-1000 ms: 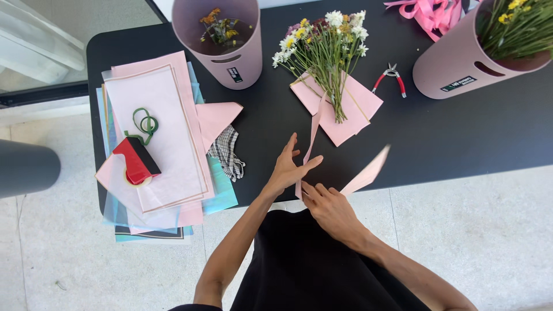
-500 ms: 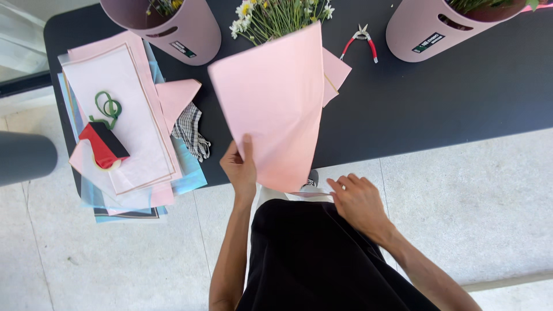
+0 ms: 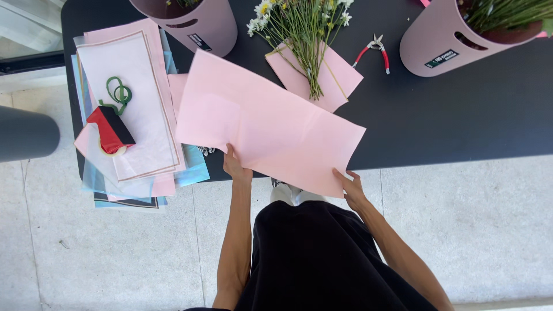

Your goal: The person folds pieces of pink tissue paper around a bunch of flowers and ties a pink ribbon around the bouquet by hand.

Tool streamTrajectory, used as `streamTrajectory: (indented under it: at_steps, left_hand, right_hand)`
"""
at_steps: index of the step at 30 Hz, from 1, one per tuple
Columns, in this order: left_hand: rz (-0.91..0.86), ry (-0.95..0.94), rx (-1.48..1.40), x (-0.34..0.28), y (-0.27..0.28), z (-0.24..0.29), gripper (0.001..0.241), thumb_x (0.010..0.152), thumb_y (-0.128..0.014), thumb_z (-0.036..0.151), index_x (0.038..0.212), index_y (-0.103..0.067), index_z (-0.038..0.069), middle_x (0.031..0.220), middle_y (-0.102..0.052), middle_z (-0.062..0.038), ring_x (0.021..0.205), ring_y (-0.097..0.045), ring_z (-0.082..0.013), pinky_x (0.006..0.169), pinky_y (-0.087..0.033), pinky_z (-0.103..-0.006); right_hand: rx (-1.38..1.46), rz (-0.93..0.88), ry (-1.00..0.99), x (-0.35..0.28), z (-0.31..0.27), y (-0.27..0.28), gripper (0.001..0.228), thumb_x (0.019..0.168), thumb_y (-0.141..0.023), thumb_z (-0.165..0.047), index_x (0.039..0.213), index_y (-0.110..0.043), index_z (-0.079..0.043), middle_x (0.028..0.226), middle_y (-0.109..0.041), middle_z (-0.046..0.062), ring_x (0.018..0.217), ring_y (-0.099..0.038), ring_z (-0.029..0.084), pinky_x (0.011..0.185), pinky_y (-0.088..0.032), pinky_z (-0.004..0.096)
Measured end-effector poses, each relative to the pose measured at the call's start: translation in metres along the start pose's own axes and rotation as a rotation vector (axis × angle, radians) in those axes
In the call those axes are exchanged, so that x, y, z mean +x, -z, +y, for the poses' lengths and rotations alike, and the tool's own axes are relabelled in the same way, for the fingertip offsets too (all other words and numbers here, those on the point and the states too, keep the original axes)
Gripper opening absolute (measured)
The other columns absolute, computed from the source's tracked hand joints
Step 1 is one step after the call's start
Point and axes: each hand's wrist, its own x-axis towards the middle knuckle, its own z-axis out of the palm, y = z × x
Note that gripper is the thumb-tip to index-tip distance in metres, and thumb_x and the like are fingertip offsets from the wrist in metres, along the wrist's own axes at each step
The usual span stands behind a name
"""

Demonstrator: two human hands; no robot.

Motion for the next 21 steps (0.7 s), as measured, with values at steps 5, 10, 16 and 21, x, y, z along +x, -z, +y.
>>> streamTrajectory:
  at_steps: [5, 10, 16, 21]
  left_hand:
    - [0.133, 0.067, 0.144, 0.066, 0.068, -0.05, 0.035, 0.104, -0.089, 0.025, 0.129, -0.076, 0.005, 0.114, -0.081, -0.02, 0.093, -0.084, -0.0378, 0.089, -0.073, -0.052]
    - [0.134, 0.138, 0.542, 0.046, 0.091, -0.068, 0.037, 0.104, -0.088, 0.025, 0.123, -0.077, -0.004, 0.099, -0.08, -0.023, 0.079, -0.084, -0.0369, 0.078, -0.079, -0.0535]
    - [-0.306, 0.204, 1.296, 0.0, 0.082, -0.045, 0.051, 0.108, -0.069, 0.042, 0.088, -0.088, 0.0, 0.079, -0.085, -0.019, 0.061, -0.083, -0.033, 0.05, -0.074, -0.0422]
    - [-0.632, -0.527, 1.828, -0.013, 0.073, -0.047, 0.037, 0.112, -0.069, 0.042, 0.101, -0.086, 0.012, 0.092, -0.086, -0.01, 0.085, -0.084, -0.0395, 0.074, -0.068, -0.0604]
  right_hand:
    - [0.029, 0.108, 0.301, 0.08, 0.042, 0.035, 0.031, 0.107, -0.088, -0.025, 0.127, -0.077, -0.004, 0.095, -0.071, 0.0, 0.082, -0.07, 0.011, 0.07, -0.059, 0.024]
    - [-0.052, 0.226, 0.33, 0.13, 0.034, 0.098, 0.025, 0.107, -0.089, -0.027, 0.121, -0.081, -0.008, 0.101, -0.077, 0.005, 0.085, -0.072, 0.014, 0.072, -0.06, 0.028]
    - [-0.342, 0.49, 0.41, 0.195, 0.025, 0.156, 0.022, 0.103, -0.094, -0.038, 0.118, -0.086, -0.023, 0.092, -0.079, -0.002, 0.084, -0.073, 0.012, 0.073, -0.056, 0.032]
    - [-0.734, 0.829, 0.6, 0.173, -0.001, 0.136, 0.056, 0.111, -0.084, -0.04, 0.156, -0.052, -0.029, 0.132, -0.058, 0.002, 0.126, -0.055, 0.037, 0.096, -0.054, 0.066]
